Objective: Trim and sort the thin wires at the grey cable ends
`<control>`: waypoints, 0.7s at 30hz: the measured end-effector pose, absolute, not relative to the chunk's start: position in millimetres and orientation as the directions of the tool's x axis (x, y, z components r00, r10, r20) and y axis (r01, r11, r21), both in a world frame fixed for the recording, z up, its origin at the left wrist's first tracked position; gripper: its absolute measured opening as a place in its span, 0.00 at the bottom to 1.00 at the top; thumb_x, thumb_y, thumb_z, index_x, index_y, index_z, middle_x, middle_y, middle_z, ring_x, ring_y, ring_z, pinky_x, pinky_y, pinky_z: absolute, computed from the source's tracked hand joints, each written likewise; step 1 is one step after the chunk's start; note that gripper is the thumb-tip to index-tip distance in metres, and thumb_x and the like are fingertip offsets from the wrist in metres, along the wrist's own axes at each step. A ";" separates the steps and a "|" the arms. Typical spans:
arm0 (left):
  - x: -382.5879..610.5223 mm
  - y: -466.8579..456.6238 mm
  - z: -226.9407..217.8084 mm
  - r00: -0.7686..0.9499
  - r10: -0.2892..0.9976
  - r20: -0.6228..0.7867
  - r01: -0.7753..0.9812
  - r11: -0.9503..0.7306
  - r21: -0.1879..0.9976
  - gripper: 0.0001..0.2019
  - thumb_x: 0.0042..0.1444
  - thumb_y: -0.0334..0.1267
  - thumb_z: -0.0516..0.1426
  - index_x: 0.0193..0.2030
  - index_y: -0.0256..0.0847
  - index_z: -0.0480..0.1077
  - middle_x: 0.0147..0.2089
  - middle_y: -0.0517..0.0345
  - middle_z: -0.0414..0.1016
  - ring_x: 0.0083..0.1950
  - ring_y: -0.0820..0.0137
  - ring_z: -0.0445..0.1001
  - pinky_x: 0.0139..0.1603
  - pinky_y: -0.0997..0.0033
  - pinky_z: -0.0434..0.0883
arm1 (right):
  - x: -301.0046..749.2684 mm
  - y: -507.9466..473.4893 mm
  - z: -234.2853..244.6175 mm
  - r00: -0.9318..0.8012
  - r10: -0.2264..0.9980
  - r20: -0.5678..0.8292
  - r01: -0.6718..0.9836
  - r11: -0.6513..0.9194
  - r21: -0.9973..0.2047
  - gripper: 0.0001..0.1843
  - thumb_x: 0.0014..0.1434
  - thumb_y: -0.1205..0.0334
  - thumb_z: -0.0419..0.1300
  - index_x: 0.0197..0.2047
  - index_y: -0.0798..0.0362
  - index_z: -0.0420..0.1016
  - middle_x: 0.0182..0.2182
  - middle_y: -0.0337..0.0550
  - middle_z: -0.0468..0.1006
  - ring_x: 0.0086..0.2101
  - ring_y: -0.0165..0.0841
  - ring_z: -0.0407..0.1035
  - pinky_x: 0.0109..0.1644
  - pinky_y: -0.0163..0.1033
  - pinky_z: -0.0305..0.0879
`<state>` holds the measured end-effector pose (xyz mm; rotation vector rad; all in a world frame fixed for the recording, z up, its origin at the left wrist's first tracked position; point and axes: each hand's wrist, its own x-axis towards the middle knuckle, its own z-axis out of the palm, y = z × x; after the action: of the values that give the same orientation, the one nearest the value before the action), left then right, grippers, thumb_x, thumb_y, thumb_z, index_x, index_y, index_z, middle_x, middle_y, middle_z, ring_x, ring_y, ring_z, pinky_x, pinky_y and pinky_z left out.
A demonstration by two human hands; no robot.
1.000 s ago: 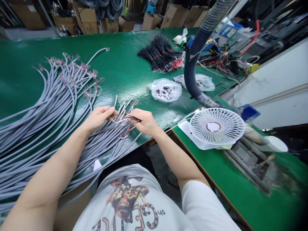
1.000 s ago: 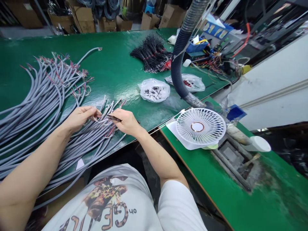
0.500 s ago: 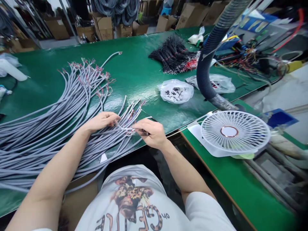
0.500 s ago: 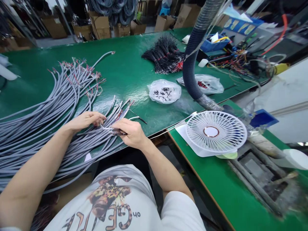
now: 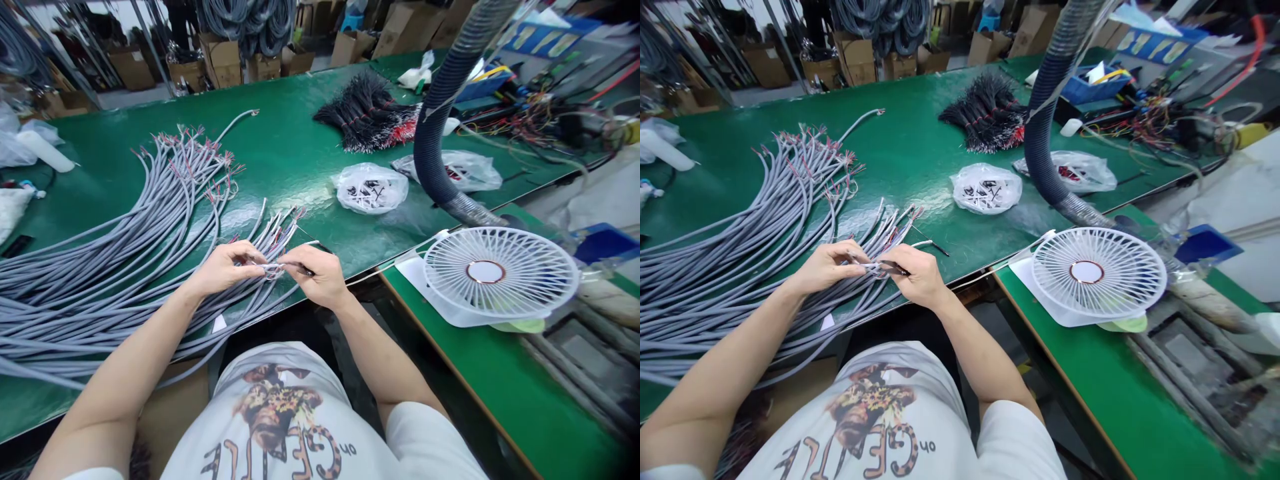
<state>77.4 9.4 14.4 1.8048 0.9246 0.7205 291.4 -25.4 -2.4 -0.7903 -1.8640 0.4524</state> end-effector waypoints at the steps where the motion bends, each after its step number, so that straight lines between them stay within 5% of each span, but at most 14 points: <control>1: 77.7 10.3 12.6 0.530 0.843 0.092 0.248 -0.258 0.934 0.09 0.48 0.42 0.64 0.32 0.38 0.77 0.32 0.54 0.74 0.36 0.69 0.69 0.40 0.68 0.66 | 291.7 -25.5 -2.9 -0.263 0.701 0.663 0.311 0.712 -0.629 0.08 0.61 0.65 0.56 0.37 0.53 0.76 0.32 0.46 0.80 0.33 0.31 0.73 0.39 0.37 0.69; 9: 76.8 8.4 2.7 0.512 0.831 0.215 0.167 -0.342 0.925 0.11 0.55 0.45 0.60 0.30 0.38 0.73 0.33 0.54 0.70 0.38 0.68 0.68 0.45 0.66 0.66 | 290.9 -22.3 -3.4 -0.221 0.784 0.581 0.335 0.620 -0.709 0.08 0.62 0.61 0.56 0.36 0.54 0.76 0.31 0.44 0.78 0.31 0.30 0.71 0.39 0.36 0.68; 14: 78.2 9.6 2.3 0.445 0.883 0.148 0.163 -0.243 0.956 0.11 0.49 0.42 0.65 0.37 0.38 0.73 0.35 0.57 0.70 0.34 0.72 0.68 0.38 0.71 0.66 | 290.0 -21.0 -3.6 -0.229 0.774 0.590 0.309 0.632 -0.710 0.08 0.62 0.62 0.56 0.36 0.54 0.76 0.31 0.44 0.77 0.32 0.30 0.71 0.39 0.35 0.66; 21: 80.0 10.4 -2.6 0.397 0.893 0.214 0.136 -0.288 0.948 0.08 0.48 0.41 0.65 0.28 0.39 0.76 0.31 0.55 0.72 0.36 0.68 0.69 0.42 0.67 0.66 | 287.8 -20.7 -1.5 -0.233 0.796 0.559 0.304 0.606 -0.735 0.09 0.62 0.61 0.55 0.36 0.54 0.76 0.30 0.43 0.77 0.31 0.30 0.69 0.39 0.36 0.66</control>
<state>80.0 10.4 -2.6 1.6999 0.9106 0.9933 287.8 -20.7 -1.5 -0.8933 -1.8045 0.5987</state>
